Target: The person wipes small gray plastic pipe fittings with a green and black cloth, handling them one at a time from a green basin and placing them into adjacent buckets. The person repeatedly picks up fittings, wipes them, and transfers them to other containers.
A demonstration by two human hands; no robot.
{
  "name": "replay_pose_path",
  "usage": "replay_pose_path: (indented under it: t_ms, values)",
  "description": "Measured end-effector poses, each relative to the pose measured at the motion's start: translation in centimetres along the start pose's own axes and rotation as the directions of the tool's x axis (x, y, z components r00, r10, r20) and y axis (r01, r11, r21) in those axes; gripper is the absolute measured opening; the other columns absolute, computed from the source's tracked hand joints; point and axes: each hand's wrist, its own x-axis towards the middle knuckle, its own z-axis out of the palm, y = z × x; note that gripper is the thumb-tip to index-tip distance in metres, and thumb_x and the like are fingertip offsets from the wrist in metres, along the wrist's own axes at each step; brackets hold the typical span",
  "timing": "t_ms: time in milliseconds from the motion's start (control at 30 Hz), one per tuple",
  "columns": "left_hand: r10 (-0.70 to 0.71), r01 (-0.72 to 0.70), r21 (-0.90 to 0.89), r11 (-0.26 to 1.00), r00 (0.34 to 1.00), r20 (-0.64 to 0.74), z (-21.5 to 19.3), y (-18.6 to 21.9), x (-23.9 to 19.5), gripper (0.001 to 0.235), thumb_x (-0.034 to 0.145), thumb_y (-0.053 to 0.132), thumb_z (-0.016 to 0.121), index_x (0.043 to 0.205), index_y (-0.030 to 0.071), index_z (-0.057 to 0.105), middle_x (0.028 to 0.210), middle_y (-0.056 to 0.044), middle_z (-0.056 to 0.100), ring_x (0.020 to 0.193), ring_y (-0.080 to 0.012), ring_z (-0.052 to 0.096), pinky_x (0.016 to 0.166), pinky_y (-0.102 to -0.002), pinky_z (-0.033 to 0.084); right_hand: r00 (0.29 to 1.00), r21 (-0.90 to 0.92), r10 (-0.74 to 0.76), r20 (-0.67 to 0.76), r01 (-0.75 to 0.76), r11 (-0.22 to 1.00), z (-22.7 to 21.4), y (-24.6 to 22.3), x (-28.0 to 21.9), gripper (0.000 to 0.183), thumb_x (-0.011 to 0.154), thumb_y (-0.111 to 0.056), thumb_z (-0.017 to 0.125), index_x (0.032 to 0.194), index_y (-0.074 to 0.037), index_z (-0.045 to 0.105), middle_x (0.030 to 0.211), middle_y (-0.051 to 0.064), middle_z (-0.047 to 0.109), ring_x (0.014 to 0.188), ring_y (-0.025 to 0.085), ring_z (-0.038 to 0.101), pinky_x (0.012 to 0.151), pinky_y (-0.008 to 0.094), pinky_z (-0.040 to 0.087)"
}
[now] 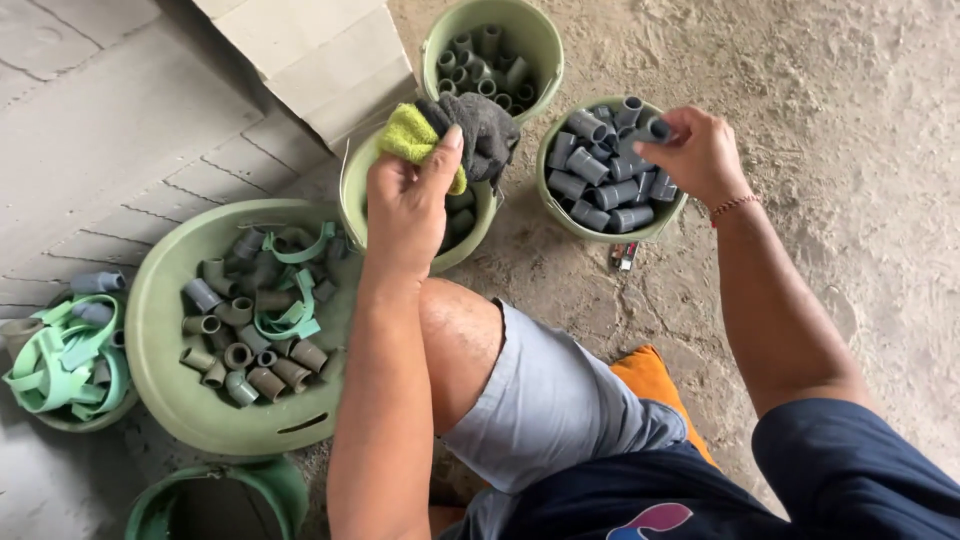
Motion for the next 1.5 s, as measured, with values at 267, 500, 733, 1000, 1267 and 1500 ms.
replay_pose_path:
  t_ms: [267,500,733,1000,1267,1500]
  values:
    - [0.224,-0.225,0.072,0.972,0.974,0.021,1.2,-3.0,-0.6,0.027,0.101,0.022,0.071,0.078,0.011,0.063,0.064,0.005,0.053,0.064,-0.0028,0.051,0.064,-0.023,0.047,0.936,-0.262,0.306,0.172,-0.256,0.931,2.3,6.9,0.1,0.056,0.080,-0.050,0.079,0.115,-0.007,0.077,0.069,0.005,0.076,0.068,0.021,0.075,0.086,0.042,0.058]
    - [0.262,-0.272,0.149,0.951,0.961,0.083,1.0,-4.1,0.0,0.033,0.100,0.023,0.071,0.070,0.014,0.060,0.056,0.006,0.049,0.056,-0.0041,0.046,0.060,-0.025,0.042,0.980,-0.237,0.195,-0.048,-0.200,0.951,1.4,5.0,0.2,0.045,0.092,-0.058,0.078,0.119,-0.022,0.076,0.081,0.003,0.074,0.095,0.031,0.072,0.089,0.047,0.055]
    - [0.102,-0.114,-0.122,0.986,0.989,-0.103,-0.5,0.4,-0.8,0.028,0.087,0.021,0.067,0.069,0.022,0.045,0.065,0.011,0.040,0.063,-0.0033,0.037,0.059,-0.027,0.032,0.973,0.408,-0.220,0.071,0.173,0.897,3.5,-13.1,-1.3,0.025,0.108,-0.031,0.063,0.116,-0.010,0.073,0.093,0.002,0.075,0.081,0.007,0.069,0.072,0.020,0.060]
    - [0.183,-0.187,0.157,0.970,0.982,0.035,-12.2,7.3,-3.1,0.031,0.094,0.037,0.065,0.105,0.010,0.075,0.098,0.002,0.068,0.097,-0.0057,0.062,0.088,-0.027,0.054,0.760,0.692,-0.584,0.287,0.258,0.675,15.0,-32.9,-5.5,0.027,0.107,-0.026,0.062,0.092,-0.006,0.070,0.077,-0.003,0.057,0.074,0.007,0.049,0.064,0.025,0.042]
    - [-0.197,0.266,0.825,0.498,0.962,-0.191,-21.7,13.8,-9.2,0.055,0.090,0.062,0.055,0.122,0.018,0.059,0.125,-0.006,0.061,0.108,-0.0280,0.061,0.083,-0.043,0.046,0.565,0.810,-0.587,0.581,-0.328,0.486,22.3,-45.4,-11.5,0.023,0.081,-0.019,0.070,0.084,0.004,0.068,0.075,0.015,0.065,0.067,0.025,0.062,0.061,0.038,0.053]
    - [-0.160,0.251,0.603,0.757,0.966,-0.202,-29.5,9.0,-10.9,0.017,0.085,0.031,0.056,0.085,0.018,0.045,0.085,0.002,0.049,0.076,-0.0145,0.053,0.064,-0.031,0.046,0.380,0.635,-0.569,0.730,-0.686,0.356,25.7,-47.1,-13.3,0.029,0.064,-0.014,0.075,0.078,0.010,0.067,0.073,0.028,0.070,0.063,0.038,0.071,0.059,0.047,0.060]
